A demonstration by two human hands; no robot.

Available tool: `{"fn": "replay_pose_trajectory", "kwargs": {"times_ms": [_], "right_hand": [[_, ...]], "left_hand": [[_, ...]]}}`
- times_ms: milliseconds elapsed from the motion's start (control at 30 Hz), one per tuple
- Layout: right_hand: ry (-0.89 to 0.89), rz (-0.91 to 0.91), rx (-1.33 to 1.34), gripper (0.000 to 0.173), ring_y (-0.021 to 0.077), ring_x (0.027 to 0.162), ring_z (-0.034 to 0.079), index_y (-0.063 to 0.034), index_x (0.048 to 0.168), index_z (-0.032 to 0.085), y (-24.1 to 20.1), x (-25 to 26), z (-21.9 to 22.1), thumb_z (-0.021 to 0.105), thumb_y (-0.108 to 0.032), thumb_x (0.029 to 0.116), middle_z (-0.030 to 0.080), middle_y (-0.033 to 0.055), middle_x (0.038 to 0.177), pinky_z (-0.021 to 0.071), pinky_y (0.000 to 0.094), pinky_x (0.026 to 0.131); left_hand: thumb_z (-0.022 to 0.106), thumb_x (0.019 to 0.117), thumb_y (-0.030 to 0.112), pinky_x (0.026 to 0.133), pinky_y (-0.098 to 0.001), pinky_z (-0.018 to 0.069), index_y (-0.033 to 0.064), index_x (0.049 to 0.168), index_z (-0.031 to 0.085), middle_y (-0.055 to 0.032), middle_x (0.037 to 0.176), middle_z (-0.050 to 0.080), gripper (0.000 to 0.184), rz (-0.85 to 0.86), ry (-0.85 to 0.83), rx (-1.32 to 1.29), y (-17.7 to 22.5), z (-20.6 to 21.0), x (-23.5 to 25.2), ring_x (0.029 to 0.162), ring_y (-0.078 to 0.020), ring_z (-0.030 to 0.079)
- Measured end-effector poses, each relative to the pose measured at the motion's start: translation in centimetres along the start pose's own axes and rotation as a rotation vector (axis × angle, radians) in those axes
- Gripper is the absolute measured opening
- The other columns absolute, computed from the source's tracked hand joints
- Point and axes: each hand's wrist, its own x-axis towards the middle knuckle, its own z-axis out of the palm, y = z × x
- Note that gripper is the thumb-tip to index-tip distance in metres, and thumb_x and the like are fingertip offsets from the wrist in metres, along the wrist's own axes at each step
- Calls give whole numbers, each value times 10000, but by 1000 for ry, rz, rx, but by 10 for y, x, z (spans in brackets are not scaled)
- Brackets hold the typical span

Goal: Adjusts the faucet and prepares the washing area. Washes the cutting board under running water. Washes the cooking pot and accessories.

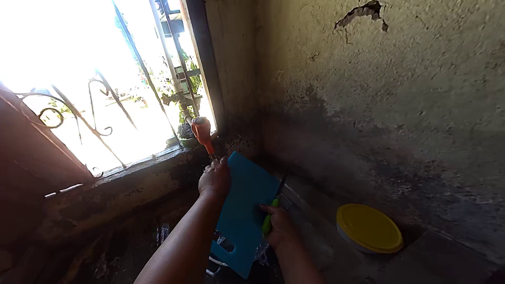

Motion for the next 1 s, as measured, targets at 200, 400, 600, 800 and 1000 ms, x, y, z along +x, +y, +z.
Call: {"fn": "replay_pose_trajectory", "kwargs": {"times_ms": [200,400,600,800,1000], "right_hand": [[101,-128,40,345,276,873,668,18,1262,539,4,5,-1,619,73,931,635,210,1044,586,434,717],[68,-110,-32,344,292,856,672,11,1276,542,4,0,4,608,68,943,638,219,1037,588,452,703],[153,-110,107,313,291,931,645,-2,1256,540,2,2,1,595,36,950,616,204,1094,566,475,757],[-8,-17,321,241,228,960,624,-80,1250,501,9,-2,6,533,-64,1012,582,131,1089,561,413,789],[-304,141,-16,232,201,762,682,-53,1270,500,32,-21,15,497,-68,1039,644,136,922,602,357,662]], "left_hand": [[481,1050,492,1262,-594,111,278,1577,433,-103,1709,209,571,583,44,92,-15,70,-37,1585,-333,133],[432,1009,651,1271,-556,48,467,1559,390,91,1718,172,581,554,-151,129,-41,61,-44,1598,-243,36],[509,888,803,1094,-678,364,379,1625,276,-118,1601,430,881,-75,-107,-14,-63,13,-26,1431,-401,434],[576,1035,414,1007,-525,502,172,1592,350,-144,1475,540,648,-295,-57,-1129,-116,32,-105,1276,-303,575],[173,1103,449,872,-458,605,80,1580,242,-172,1362,633,606,-188,-227,-1758,-120,42,-166,1091,-287,705]]}}
